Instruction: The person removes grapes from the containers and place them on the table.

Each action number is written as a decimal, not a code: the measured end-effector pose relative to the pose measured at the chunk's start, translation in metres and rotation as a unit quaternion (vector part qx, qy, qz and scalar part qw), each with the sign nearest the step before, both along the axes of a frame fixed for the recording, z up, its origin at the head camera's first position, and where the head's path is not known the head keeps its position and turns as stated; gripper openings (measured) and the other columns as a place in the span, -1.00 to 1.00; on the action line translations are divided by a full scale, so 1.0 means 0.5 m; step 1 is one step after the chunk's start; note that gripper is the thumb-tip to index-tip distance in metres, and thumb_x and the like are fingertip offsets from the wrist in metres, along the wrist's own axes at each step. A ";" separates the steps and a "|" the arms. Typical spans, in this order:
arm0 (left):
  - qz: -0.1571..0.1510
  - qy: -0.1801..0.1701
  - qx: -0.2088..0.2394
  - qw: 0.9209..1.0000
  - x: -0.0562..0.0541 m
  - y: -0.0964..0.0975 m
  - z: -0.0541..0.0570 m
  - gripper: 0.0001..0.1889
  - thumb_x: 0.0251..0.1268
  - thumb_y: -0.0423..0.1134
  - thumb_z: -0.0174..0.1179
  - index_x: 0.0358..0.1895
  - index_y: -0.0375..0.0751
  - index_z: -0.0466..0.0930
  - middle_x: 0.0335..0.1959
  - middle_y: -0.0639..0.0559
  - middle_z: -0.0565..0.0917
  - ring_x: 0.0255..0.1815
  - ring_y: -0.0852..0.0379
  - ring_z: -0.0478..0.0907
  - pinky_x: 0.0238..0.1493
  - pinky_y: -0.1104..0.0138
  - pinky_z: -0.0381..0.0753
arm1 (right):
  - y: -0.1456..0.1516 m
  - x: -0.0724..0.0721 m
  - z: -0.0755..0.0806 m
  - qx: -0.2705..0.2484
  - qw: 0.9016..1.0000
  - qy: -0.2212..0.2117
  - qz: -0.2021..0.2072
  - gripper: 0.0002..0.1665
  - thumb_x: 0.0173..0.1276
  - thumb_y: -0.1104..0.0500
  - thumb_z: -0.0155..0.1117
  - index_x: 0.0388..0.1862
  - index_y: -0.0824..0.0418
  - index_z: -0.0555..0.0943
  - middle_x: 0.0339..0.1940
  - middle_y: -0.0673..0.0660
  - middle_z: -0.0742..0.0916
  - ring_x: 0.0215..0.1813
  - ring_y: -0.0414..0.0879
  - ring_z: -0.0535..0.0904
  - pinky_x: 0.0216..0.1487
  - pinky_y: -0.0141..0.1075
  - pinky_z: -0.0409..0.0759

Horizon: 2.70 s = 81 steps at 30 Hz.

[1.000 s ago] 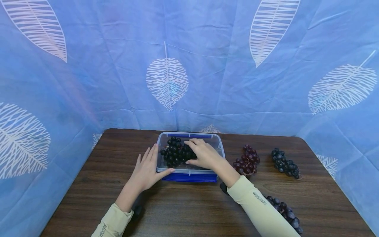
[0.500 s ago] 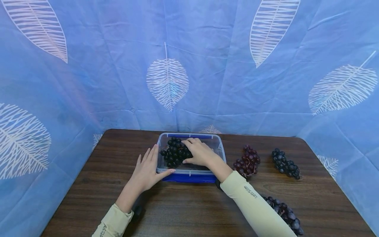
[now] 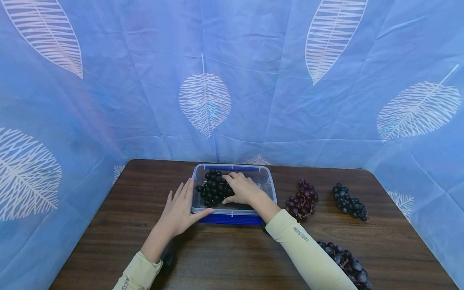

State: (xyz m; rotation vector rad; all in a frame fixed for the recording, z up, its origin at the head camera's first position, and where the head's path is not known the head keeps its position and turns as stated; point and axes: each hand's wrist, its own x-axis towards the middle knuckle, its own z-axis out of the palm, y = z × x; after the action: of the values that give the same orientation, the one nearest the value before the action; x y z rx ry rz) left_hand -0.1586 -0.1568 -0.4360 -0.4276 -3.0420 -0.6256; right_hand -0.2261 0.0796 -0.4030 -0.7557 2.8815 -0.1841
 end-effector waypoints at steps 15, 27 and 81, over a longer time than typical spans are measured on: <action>-0.001 0.006 0.002 1.000 0.003 0.001 -0.001 0.27 0.32 0.57 0.11 0.73 -0.33 -0.18 0.73 -0.30 0.02 0.72 -0.37 0.00 0.56 -0.44 -0.03 | -0.006 0.002 -0.009 0.039 0.999 0.017 0.014 -0.11 0.38 0.00 0.56 0.60 0.12 0.40 0.49 0.29 0.54 0.51 0.23 0.45 0.35 0.28 0.54; 0.000 0.002 0.000 1.000 0.001 0.000 0.001 0.28 0.32 0.59 0.09 0.73 -0.32 -0.18 0.74 -0.29 0.01 0.72 -0.37 -0.01 0.56 -0.44 -0.03 | -0.007 0.006 -0.009 0.045 0.997 0.054 0.039 -0.18 0.36 -0.02 0.58 0.52 0.12 0.47 0.42 0.26 0.60 0.43 0.21 0.50 0.29 0.30 0.58; -0.002 0.001 0.003 1.000 0.002 -0.001 0.002 0.27 0.33 0.55 0.12 0.73 -0.34 -0.20 0.74 -0.29 -0.03 0.71 -0.39 0.00 0.55 -0.45 -0.03 | 0.006 0.036 0.111 0.026 0.986 0.140 0.088 -0.16 0.24 -0.07 0.67 0.42 0.18 0.57 0.37 0.23 0.62 0.29 0.16 0.60 0.20 0.10 0.69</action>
State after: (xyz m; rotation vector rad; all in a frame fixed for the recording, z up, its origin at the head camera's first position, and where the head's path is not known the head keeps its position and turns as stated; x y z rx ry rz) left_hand -0.1575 -0.1571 -0.4352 -0.4339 -3.0380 -0.6330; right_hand -0.2081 0.0825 -0.3474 -1.1004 3.0403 0.0221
